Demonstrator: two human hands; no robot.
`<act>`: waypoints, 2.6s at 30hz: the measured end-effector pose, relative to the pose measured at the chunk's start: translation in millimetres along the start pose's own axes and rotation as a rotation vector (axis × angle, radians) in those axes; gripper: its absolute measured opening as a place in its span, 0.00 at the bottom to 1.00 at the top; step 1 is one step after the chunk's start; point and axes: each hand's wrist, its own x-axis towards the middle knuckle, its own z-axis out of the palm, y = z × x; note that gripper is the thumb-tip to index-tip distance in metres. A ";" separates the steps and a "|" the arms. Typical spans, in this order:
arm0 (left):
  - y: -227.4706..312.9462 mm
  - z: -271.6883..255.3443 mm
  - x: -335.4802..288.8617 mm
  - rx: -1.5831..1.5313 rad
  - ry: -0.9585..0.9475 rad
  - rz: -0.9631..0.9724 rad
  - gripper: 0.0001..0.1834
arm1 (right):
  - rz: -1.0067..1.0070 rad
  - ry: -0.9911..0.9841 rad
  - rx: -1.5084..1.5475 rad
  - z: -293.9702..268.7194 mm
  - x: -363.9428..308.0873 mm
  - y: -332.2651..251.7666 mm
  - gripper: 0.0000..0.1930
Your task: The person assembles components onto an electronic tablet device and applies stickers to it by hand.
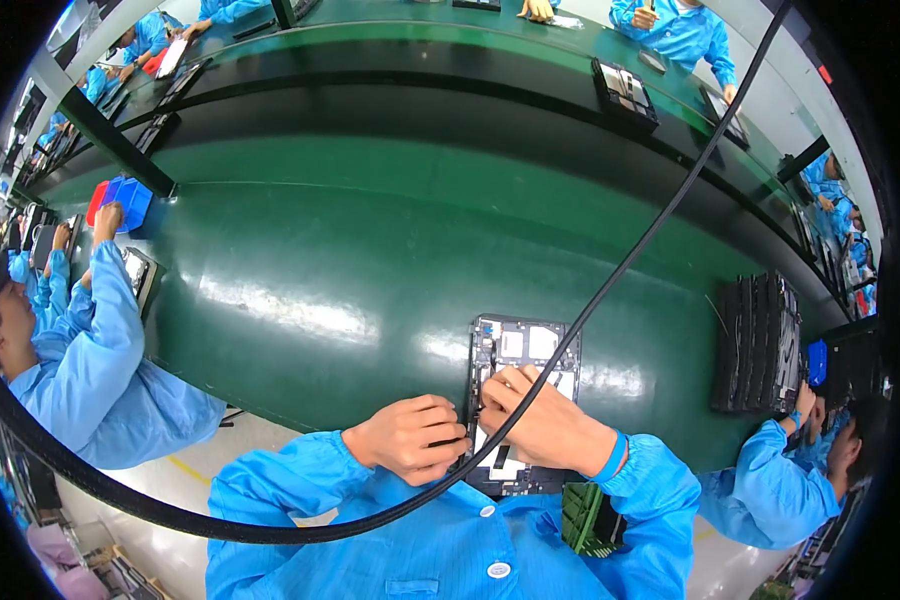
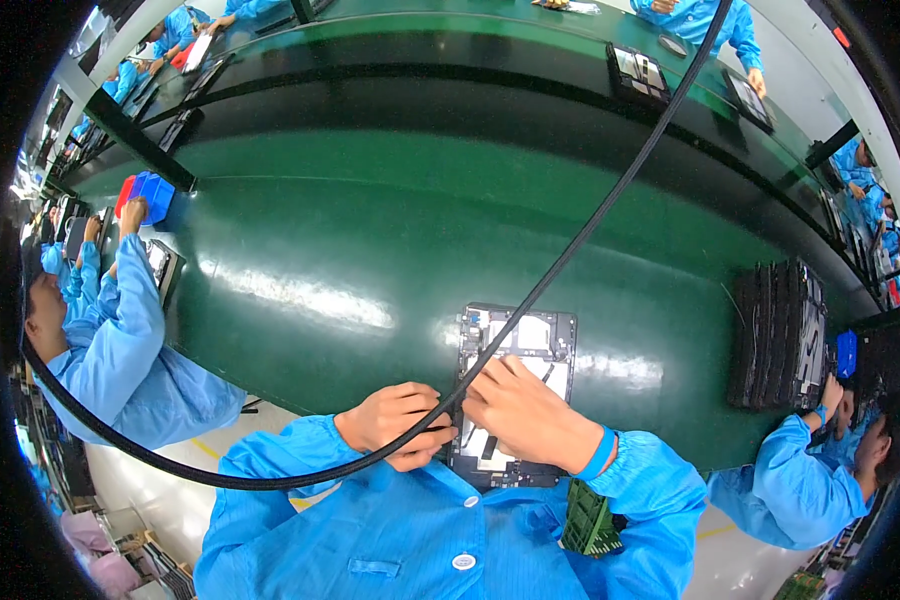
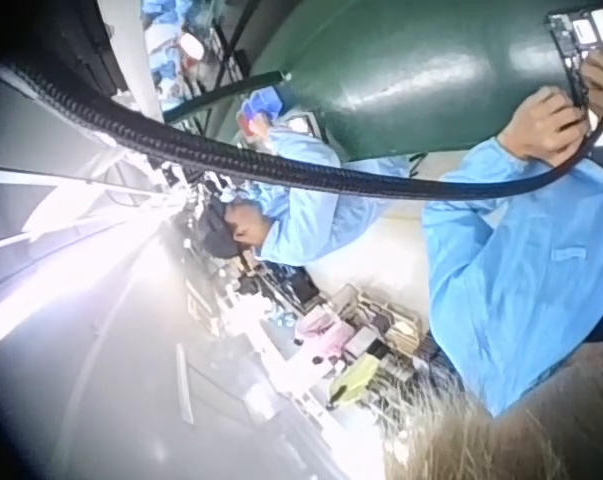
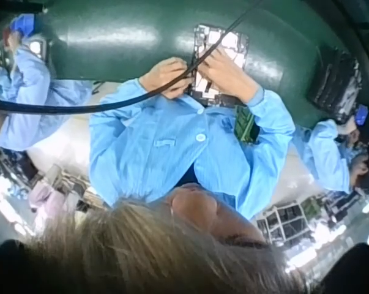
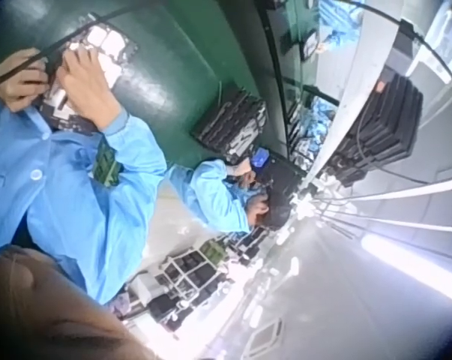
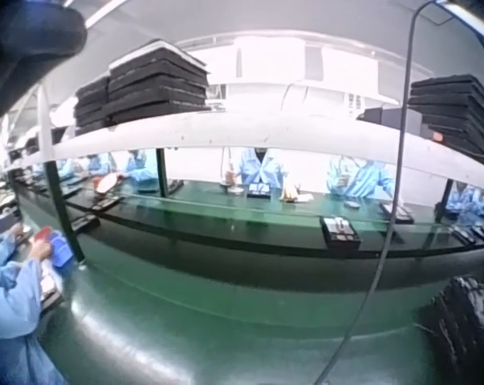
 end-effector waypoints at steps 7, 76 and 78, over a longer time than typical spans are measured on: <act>-9.7 -4.0 4.5 0.039 -0.085 0.168 0.15 | -0.023 0.218 -0.088 19.2 10.7 5.4 0.15; -75.1 -10.5 38.3 0.221 -0.086 0.480 0.13 | 0.209 0.540 0.143 18.9 22.6 38.8 0.06; -76.1 -9.5 37.1 0.213 -0.084 0.478 0.12 | 0.251 0.550 0.224 17.2 23.9 38.4 0.07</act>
